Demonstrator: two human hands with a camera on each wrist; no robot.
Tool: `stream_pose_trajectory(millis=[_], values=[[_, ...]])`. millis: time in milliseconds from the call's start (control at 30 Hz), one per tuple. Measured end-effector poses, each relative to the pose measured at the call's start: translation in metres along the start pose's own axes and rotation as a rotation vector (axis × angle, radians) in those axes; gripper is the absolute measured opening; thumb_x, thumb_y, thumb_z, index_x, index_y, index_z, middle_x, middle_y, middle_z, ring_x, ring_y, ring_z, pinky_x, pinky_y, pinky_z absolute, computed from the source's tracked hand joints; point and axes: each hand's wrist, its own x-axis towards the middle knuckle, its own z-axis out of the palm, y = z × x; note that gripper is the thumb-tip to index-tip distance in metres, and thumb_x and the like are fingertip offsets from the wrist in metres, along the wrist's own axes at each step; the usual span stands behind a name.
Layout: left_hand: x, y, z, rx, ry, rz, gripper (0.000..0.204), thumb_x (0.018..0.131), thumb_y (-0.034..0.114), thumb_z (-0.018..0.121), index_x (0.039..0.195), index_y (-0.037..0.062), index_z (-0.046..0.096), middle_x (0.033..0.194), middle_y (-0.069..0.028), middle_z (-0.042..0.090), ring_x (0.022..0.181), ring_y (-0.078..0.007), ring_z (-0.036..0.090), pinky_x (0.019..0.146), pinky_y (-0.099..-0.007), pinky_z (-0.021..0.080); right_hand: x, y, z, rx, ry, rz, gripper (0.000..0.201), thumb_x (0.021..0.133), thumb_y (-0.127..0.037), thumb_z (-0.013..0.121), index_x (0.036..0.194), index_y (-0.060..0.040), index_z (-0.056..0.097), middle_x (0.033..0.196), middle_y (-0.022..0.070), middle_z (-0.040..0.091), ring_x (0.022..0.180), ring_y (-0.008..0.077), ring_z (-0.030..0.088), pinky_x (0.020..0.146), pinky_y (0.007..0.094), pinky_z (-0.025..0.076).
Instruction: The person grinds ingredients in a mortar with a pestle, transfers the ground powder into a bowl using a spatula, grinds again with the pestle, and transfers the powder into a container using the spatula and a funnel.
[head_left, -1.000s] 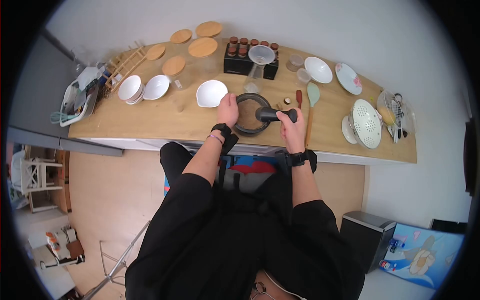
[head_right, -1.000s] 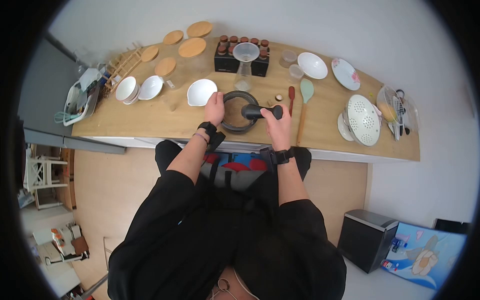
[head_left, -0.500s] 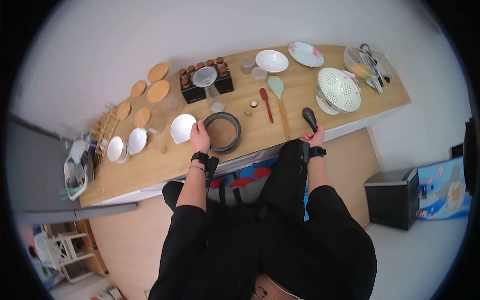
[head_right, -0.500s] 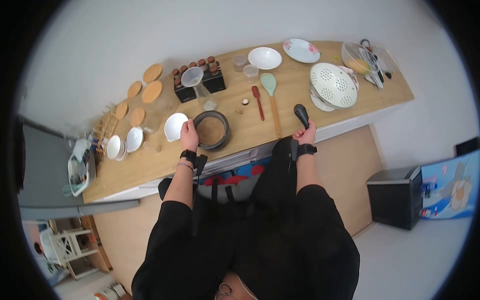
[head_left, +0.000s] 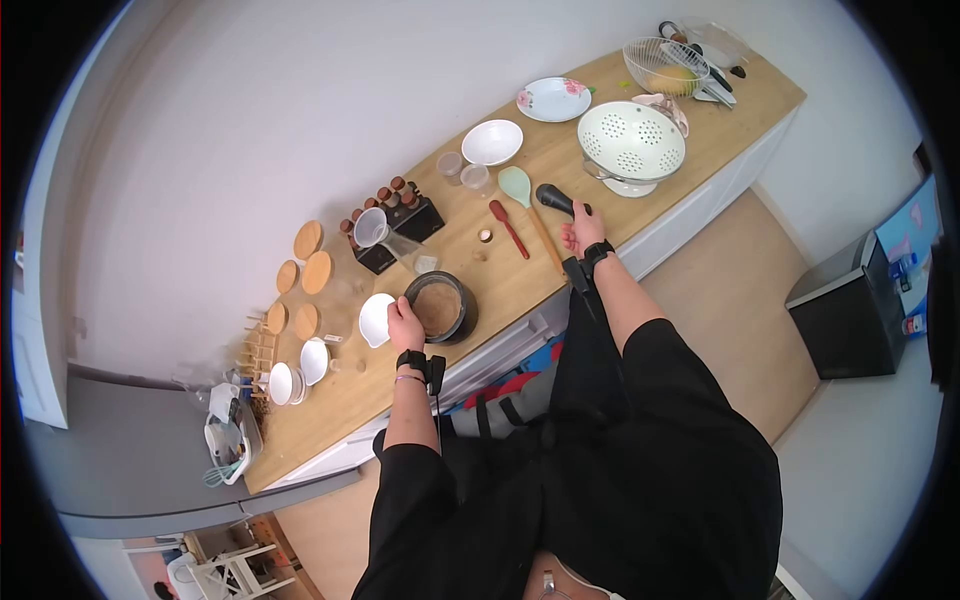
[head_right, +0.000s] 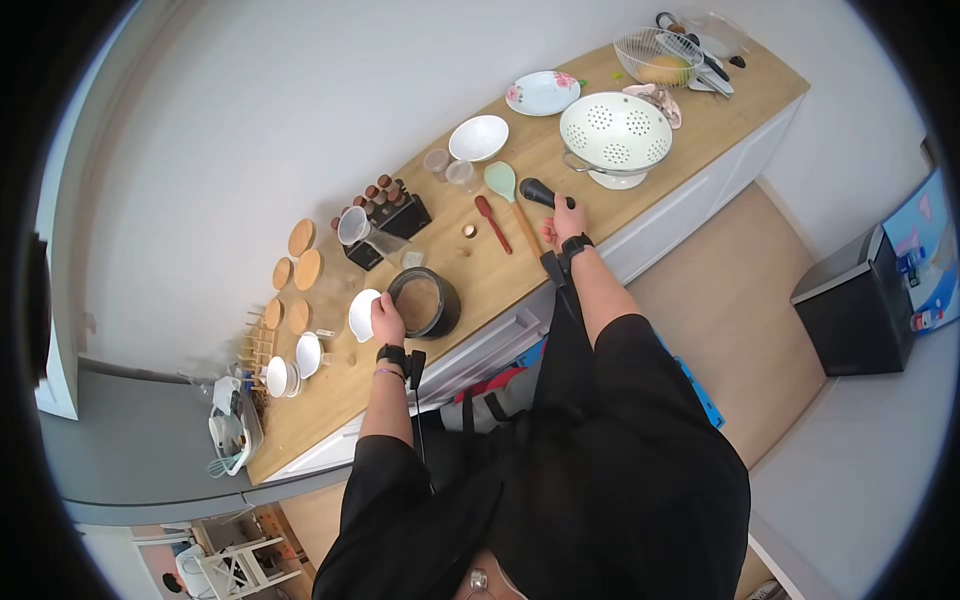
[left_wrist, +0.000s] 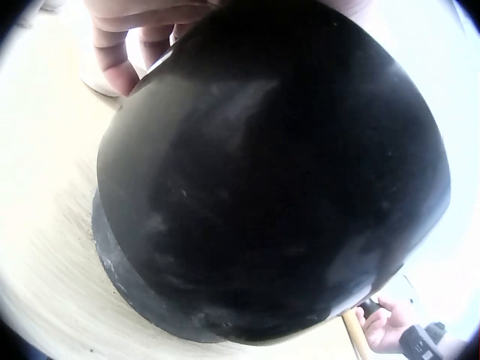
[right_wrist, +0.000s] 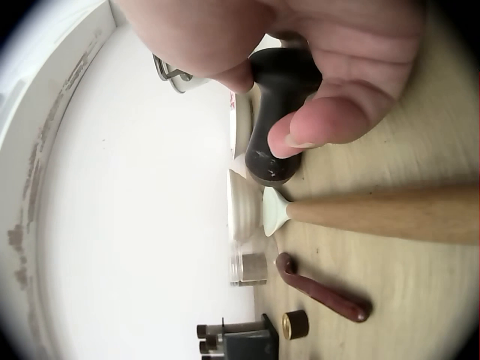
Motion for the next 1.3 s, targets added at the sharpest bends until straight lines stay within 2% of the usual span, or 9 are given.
stream_pose_trajectory(millis=[300,467,633,867,1000,1067,1100,1200,1300], values=[[0.004,-0.009,0.000,-0.043,-0.004,0.038,0.036,0.101,0.035,0.050,0.102,0.0014,0.061,0.094,-0.0247,0.068,0.091,-0.0454,0.063,0.080,-0.0482,0.049,-0.029,-0.003,-0.007,-0.376,0.117,-0.253,0.058,0.093,-0.033,0.058,0.144,-0.0150,0.035,0.076,0.0127,0.065,0.045,0.0170,0.057,0.040,0.0332,0.050],[0.002,-0.010,-0.002,-0.112,-0.006,0.008,0.034,0.100,0.033,0.052,0.101,0.0009,0.061,0.092,-0.0242,0.067,0.089,-0.0439,0.063,0.078,-0.0472,0.049,-0.021,0.034,-0.005,-0.744,0.381,-0.592,0.069,0.087,-0.026,0.062,0.147,-0.0099,0.031,0.089,0.0200,0.067,0.069,0.0325,0.068,0.065,0.0427,0.055],[0.003,-0.012,0.001,-0.194,0.022,-0.008,0.034,0.100,0.032,0.053,0.096,-0.0007,0.061,0.091,-0.0232,0.067,0.087,-0.0419,0.063,0.078,-0.0461,0.049,-0.068,0.038,-0.004,-1.049,0.163,-0.766,0.051,0.082,-0.029,0.067,0.126,-0.0069,0.053,0.112,0.0253,0.065,0.104,0.0451,0.061,0.092,0.0509,0.047],[0.002,-0.008,-0.002,-0.248,-0.021,-0.051,0.035,0.100,0.032,0.054,0.095,-0.0020,0.061,0.089,-0.0226,0.067,0.084,-0.0404,0.063,0.076,-0.0445,0.049,-0.083,0.027,0.008,-1.509,0.011,-0.513,0.038,0.086,-0.038,0.066,0.103,-0.0042,0.061,0.100,0.0233,0.068,0.095,0.0409,0.065,0.081,0.0509,0.051],[0.001,-0.009,-0.002,-0.227,0.006,-0.063,0.035,0.100,0.032,0.054,0.094,-0.0016,0.062,0.088,-0.0225,0.066,0.084,-0.0402,0.063,0.076,-0.0442,0.049,-0.080,0.018,0.008,-1.247,0.132,-0.691,0.037,0.089,-0.037,0.064,0.105,-0.0031,0.062,0.090,0.0226,0.069,0.090,0.0426,0.066,0.078,0.0510,0.051],[0.002,-0.010,0.000,-0.252,0.015,-0.060,0.035,0.100,0.032,0.053,0.094,-0.0014,0.062,0.088,-0.0228,0.066,0.084,-0.0398,0.063,0.076,-0.0445,0.049,-0.077,0.009,0.008,-0.964,0.144,-1.009,0.029,0.096,-0.028,0.060,0.107,-0.0010,0.061,0.085,0.0194,0.070,0.080,0.0356,0.070,0.070,0.0458,0.054],[0.002,-0.009,0.000,-0.255,0.017,-0.064,0.035,0.100,0.032,0.053,0.094,-0.0014,0.062,0.088,-0.0228,0.066,0.084,-0.0398,0.063,0.076,-0.0445,0.049,-0.075,0.001,0.010,-0.968,0.141,-1.011,0.029,0.096,-0.028,0.060,0.107,-0.0010,0.061,0.085,0.0194,0.070,0.080,0.0356,0.070,0.070,0.0458,0.054],[0.000,-0.007,-0.005,-0.274,-0.015,-0.036,0.035,0.101,0.031,0.052,0.094,-0.0017,0.061,0.091,-0.0235,0.066,0.086,-0.0410,0.062,0.077,-0.0445,0.049,-0.090,-0.034,0.028,-0.356,-0.099,-0.697,0.017,0.098,-0.019,0.062,0.102,-0.0023,0.064,0.072,0.0024,0.063,0.062,0.0069,0.059,0.055,0.0238,0.047],[0.001,-0.006,-0.007,-0.255,-0.047,0.011,0.035,0.101,0.031,0.050,0.096,-0.0020,0.062,0.093,-0.0242,0.066,0.089,-0.0428,0.062,0.079,-0.0446,0.049,-0.144,-0.094,0.041,-0.345,0.037,-0.922,0.017,0.097,-0.019,0.064,0.099,-0.0020,0.065,0.072,0.0012,0.063,0.059,0.0085,0.056,0.053,0.0221,0.045]])
